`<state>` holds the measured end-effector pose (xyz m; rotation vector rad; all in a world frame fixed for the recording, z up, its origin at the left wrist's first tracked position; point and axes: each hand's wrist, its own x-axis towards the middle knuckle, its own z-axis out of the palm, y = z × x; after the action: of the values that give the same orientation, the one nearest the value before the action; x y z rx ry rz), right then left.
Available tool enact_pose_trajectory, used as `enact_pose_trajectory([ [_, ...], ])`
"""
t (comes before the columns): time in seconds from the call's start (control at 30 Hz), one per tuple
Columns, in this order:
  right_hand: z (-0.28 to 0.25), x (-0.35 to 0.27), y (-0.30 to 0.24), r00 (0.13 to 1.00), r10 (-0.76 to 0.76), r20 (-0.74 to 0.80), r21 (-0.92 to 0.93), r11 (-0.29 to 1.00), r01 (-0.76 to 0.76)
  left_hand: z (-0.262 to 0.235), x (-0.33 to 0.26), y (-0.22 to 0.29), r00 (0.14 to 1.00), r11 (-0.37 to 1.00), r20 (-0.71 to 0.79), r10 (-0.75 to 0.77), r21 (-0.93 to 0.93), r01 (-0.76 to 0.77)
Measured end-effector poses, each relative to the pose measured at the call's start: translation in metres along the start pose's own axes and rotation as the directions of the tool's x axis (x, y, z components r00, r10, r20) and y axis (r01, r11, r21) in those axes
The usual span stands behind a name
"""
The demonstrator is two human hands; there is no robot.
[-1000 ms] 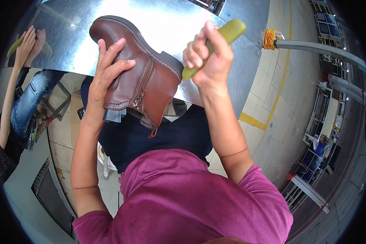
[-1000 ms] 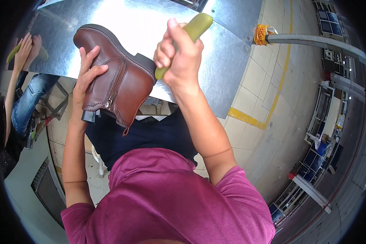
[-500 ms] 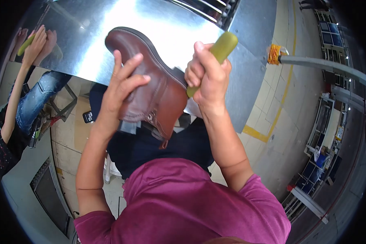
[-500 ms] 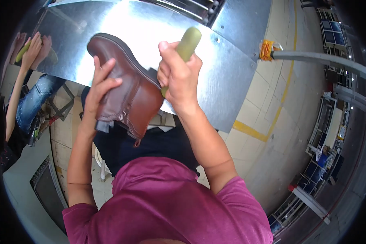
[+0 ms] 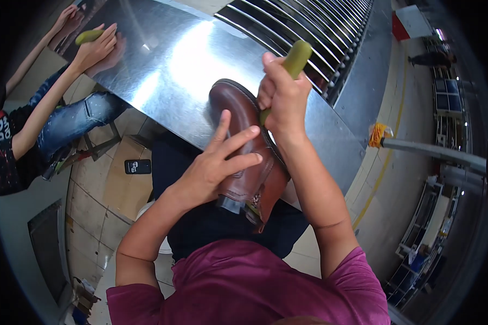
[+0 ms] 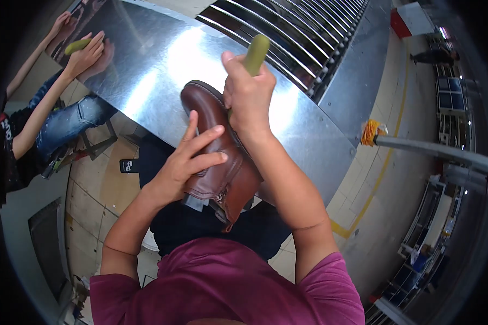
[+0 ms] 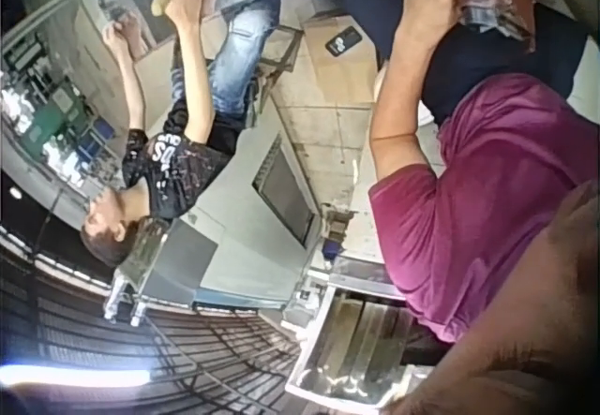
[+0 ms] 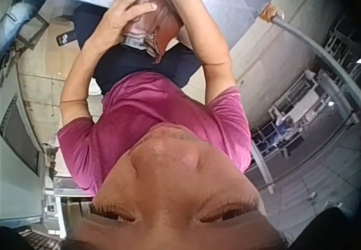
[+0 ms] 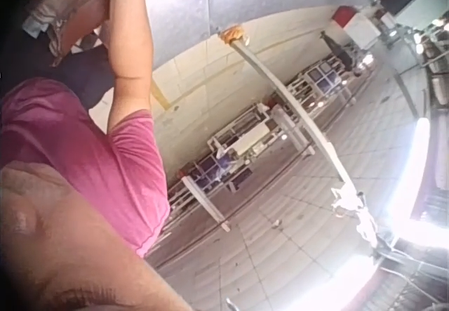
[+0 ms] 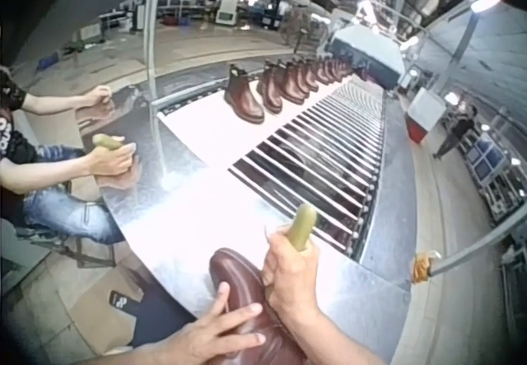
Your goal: Using a finishing tool to apply edge treatment or adhesive to brown boots on a factory assembly line.
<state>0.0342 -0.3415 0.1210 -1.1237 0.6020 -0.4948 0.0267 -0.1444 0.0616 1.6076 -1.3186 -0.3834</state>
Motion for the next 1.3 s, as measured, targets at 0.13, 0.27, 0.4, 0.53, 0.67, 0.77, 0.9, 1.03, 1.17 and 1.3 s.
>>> enact_pose_trajectory([
  [0.13,0.015,0.024,-0.001,0.997,-0.066,0.033,0.025,0.998,0.065,-0.002,0.004,0.004,1.0,0.994,-0.011,-0.002,-0.109,0.001],
  [0.27,0.04,0.037,0.001,0.995,-0.067,0.069,0.056,0.996,0.063,-0.004,0.002,0.001,1.0,0.992,-0.028,-0.002,-0.124,-0.002],
  [0.4,0.053,0.044,0.006,0.99,-0.069,0.12,0.042,0.997,0.064,-0.006,-0.001,-0.002,0.999,0.99,-0.029,0.021,-0.137,-0.025],
  [0.53,0.056,0.048,0.012,0.981,-0.082,0.174,0.042,0.996,0.076,-0.006,0.0,-0.003,1.0,0.993,-0.016,0.023,-0.116,-0.025],
  [0.67,0.066,0.047,0.018,0.972,-0.133,0.192,0.107,0.988,0.114,-0.004,-0.003,-0.005,0.999,0.996,-0.011,0.05,-0.077,-0.051],
  [0.77,0.065,0.05,0.019,0.951,-0.164,0.261,0.086,0.985,0.146,-0.006,0.001,-0.002,0.999,0.995,0.007,0.037,-0.092,-0.036],
  [0.9,0.045,0.061,0.018,0.914,-0.215,0.344,0.246,0.96,0.133,-0.006,0.007,0.001,0.999,0.996,0.033,0.028,-0.089,-0.025],
  [1.03,0.024,0.061,0.008,0.843,-0.386,0.375,0.299,0.911,0.283,-0.009,0.015,0.003,0.998,0.994,0.06,0.018,-0.113,-0.011],
  [1.17,0.005,0.055,0.003,0.798,-0.288,0.529,0.245,0.952,0.182,-0.008,0.014,0.004,0.997,0.996,0.083,0.01,-0.092,-0.003],
  [1.3,0.004,0.05,0.002,0.805,-0.292,0.517,0.341,0.933,0.12,-0.01,0.016,0.002,0.997,0.997,0.067,0.037,-0.077,-0.032],
])
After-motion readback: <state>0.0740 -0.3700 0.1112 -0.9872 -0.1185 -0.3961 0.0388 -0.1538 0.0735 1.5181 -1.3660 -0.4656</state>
